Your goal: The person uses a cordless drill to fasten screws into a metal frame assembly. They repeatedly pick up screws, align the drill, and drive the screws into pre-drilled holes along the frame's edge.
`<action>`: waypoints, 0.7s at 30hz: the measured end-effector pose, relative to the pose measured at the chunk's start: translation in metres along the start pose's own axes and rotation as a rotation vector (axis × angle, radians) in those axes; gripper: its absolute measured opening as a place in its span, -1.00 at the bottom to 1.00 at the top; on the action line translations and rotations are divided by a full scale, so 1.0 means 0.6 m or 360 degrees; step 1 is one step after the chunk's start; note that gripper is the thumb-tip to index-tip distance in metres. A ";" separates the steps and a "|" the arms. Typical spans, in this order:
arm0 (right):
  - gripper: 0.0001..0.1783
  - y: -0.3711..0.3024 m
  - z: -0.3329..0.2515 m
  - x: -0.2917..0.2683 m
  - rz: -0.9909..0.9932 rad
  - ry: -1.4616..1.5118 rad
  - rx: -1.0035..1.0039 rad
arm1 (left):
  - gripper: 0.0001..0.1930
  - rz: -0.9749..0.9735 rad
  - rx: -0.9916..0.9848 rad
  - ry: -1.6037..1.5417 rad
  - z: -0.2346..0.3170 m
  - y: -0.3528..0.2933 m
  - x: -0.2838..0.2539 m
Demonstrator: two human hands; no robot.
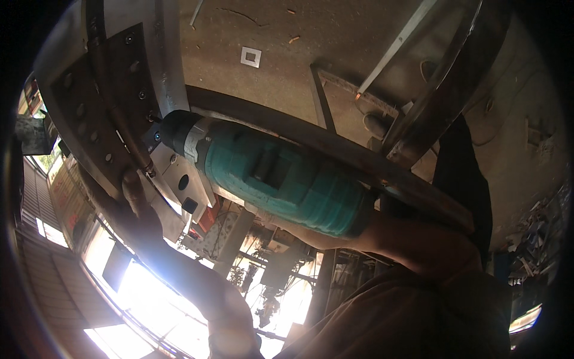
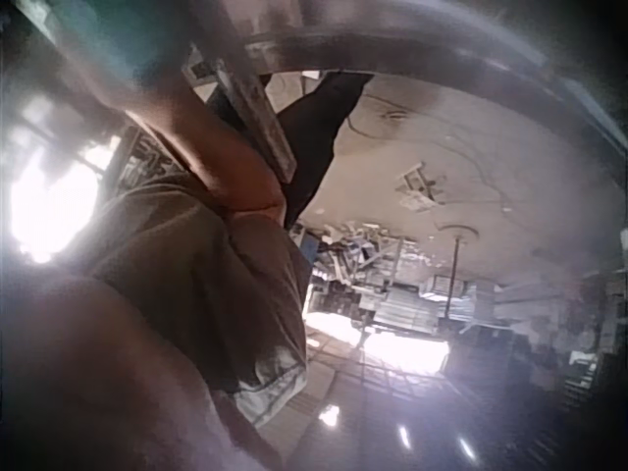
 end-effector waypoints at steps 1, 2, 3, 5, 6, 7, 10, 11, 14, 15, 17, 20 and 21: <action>-0.58 -0.001 0.008 0.004 -0.0081 0.0259 0.0045 | -0.14 0.0002 0.0008 0.0021 -0.001 -0.001 0.000; -0.58 -0.002 0.011 0.004 -0.0114 0.0429 0.0081 | -0.14 -0.0001 0.0010 0.0041 -0.002 -0.001 -0.001; -0.59 -0.001 0.011 0.001 -0.0096 0.0342 0.0023 | -0.13 -0.0002 0.0010 0.0050 -0.002 -0.002 -0.001; -0.58 0.003 0.011 -0.005 -0.0011 0.0171 -0.0047 | -0.13 0.0005 0.0004 0.0061 -0.004 -0.003 -0.001; -0.59 0.005 0.013 -0.007 0.0001 0.0181 -0.0042 | -0.12 0.0008 -0.0005 0.0069 -0.005 -0.003 -0.002; -0.61 0.008 0.017 -0.005 -0.0047 0.0378 0.0040 | -0.11 0.0011 -0.0013 0.0074 -0.005 -0.003 -0.003; -0.65 0.010 0.031 0.007 -0.0176 0.0964 0.0276 | -0.09 0.0031 -0.0018 0.0050 -0.006 -0.001 -0.001; -0.61 0.007 0.029 0.017 -0.0357 0.1165 0.0315 | -0.08 0.0029 -0.0020 0.0037 -0.006 -0.001 -0.001; -0.41 0.003 0.019 0.026 -0.0522 0.1347 0.0219 | -0.06 0.0009 0.0010 0.0133 -0.004 0.000 0.001; -0.36 0.002 0.015 0.028 -0.0539 0.1350 0.0178 | -0.07 0.0006 0.0017 0.0143 -0.003 0.000 0.000; -0.42 0.006 0.016 0.024 -0.0345 0.1423 0.0316 | -0.07 0.0000 0.0032 0.0158 -0.003 0.001 0.000; -0.61 0.005 0.023 0.036 -0.0431 0.1877 0.0804 | -0.08 0.0002 0.0053 0.0160 -0.003 0.002 0.000; -0.62 0.009 0.024 0.027 -0.0361 0.1752 0.0737 | -0.07 0.0001 0.0047 0.0162 -0.003 0.001 0.000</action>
Point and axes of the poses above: each hand's wrist, its own y-axis towards the middle knuckle, its own x-axis out of the palm, z = x × y, the point moved 5 cm from there along y, towards the middle knuckle, and after that the axes turned 11 degrees about -y, right-handed, at the moved point
